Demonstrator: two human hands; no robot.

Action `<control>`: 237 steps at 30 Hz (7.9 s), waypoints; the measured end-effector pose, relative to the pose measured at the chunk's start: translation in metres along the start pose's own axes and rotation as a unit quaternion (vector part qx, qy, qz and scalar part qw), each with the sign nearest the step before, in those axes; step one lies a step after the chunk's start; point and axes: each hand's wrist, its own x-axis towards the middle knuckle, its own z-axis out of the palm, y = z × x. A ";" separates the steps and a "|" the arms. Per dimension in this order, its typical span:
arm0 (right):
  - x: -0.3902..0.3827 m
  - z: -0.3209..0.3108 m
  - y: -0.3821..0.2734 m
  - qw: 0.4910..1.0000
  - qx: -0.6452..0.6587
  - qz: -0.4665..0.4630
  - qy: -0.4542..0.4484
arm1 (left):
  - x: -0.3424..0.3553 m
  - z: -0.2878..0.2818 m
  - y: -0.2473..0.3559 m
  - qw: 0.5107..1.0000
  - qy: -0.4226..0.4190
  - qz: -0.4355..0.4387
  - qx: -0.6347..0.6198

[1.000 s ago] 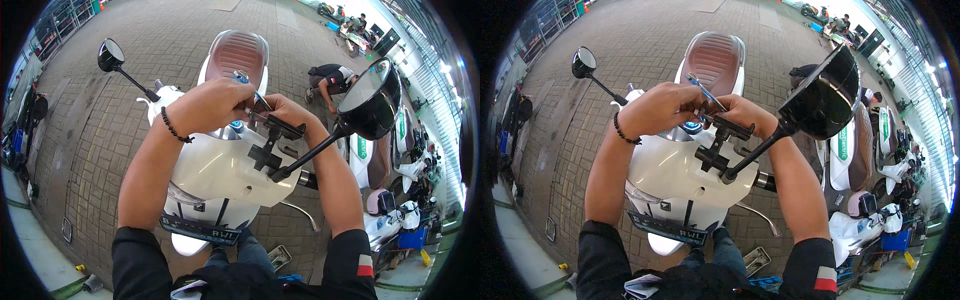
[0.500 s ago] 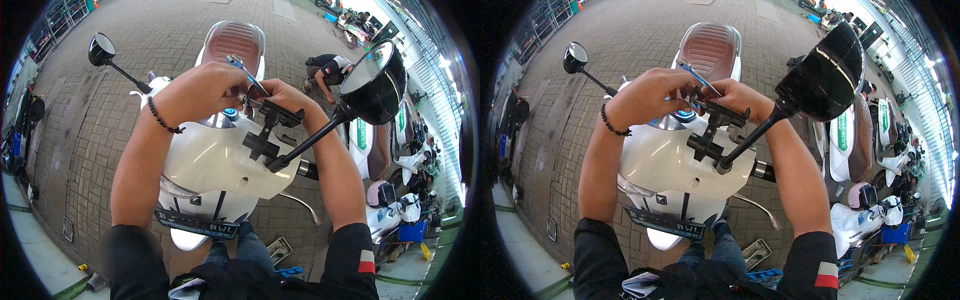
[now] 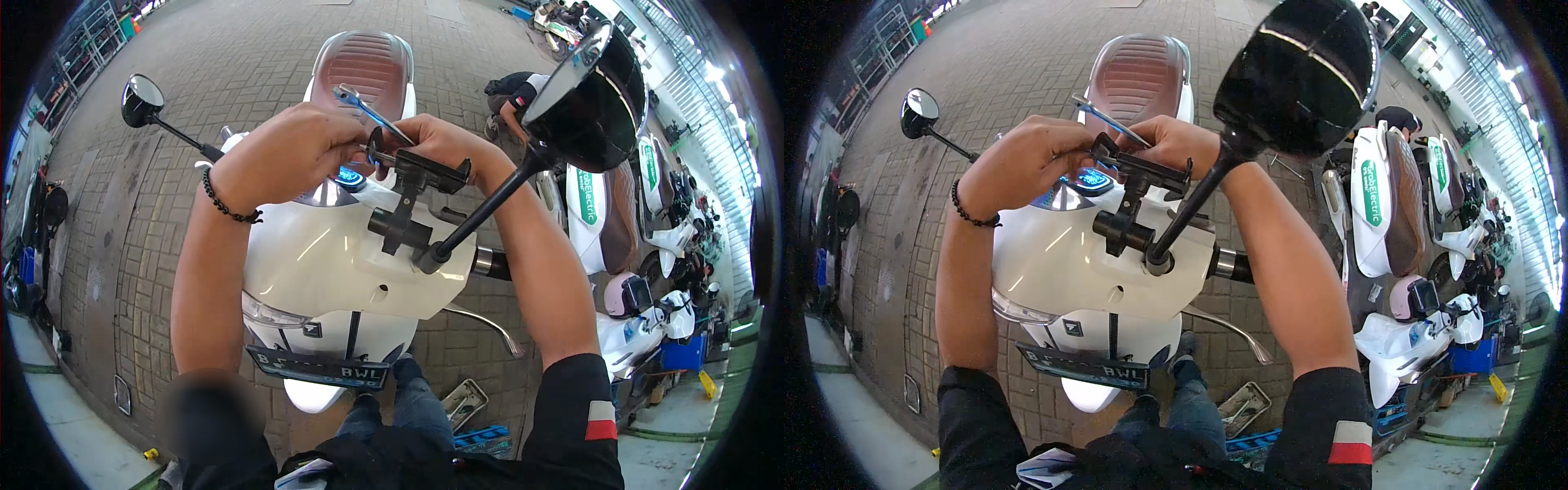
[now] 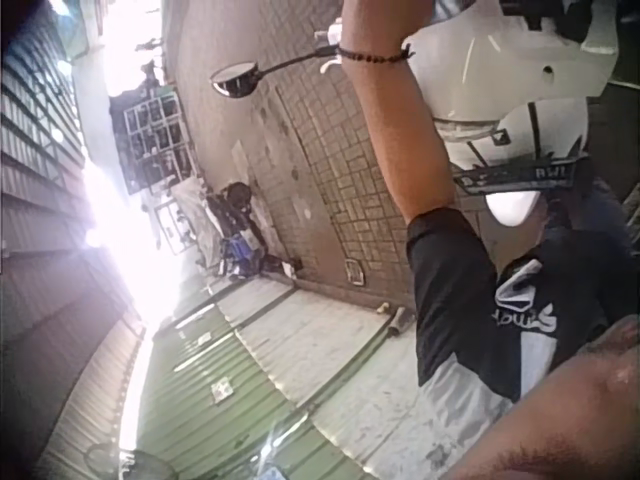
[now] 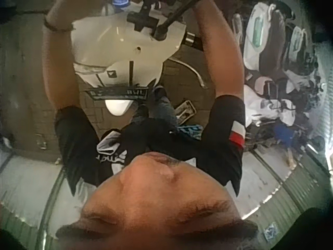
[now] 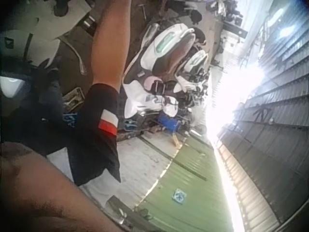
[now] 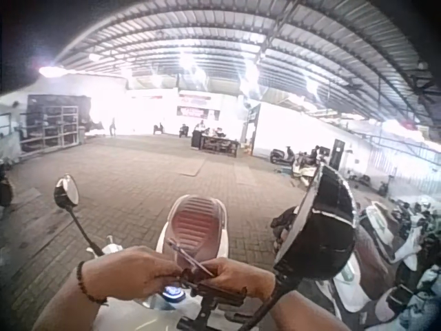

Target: The person removes a phone mount and a side mirror from a white scooter using a wrench and then places them into a metal tray on the ground.

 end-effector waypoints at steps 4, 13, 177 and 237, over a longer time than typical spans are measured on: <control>-0.002 -0.003 0.003 1.000 0.005 -0.005 -0.007 | 0.008 0.001 0.012 0.992 0.012 -0.098 -0.083; -0.003 0.001 -0.002 1.000 0.005 0.014 0.014 | 0.005 -0.001 0.009 0.995 -0.019 -0.082 -0.050; 0.020 -0.002 -0.008 0.960 -0.066 -0.249 0.109 | -0.051 -0.015 -0.086 0.925 -0.026 -0.348 -0.150; -0.026 0.009 -0.049 0.993 0.041 -0.056 0.100 | 0.006 0.005 -0.005 0.919 -0.131 -0.209 -0.306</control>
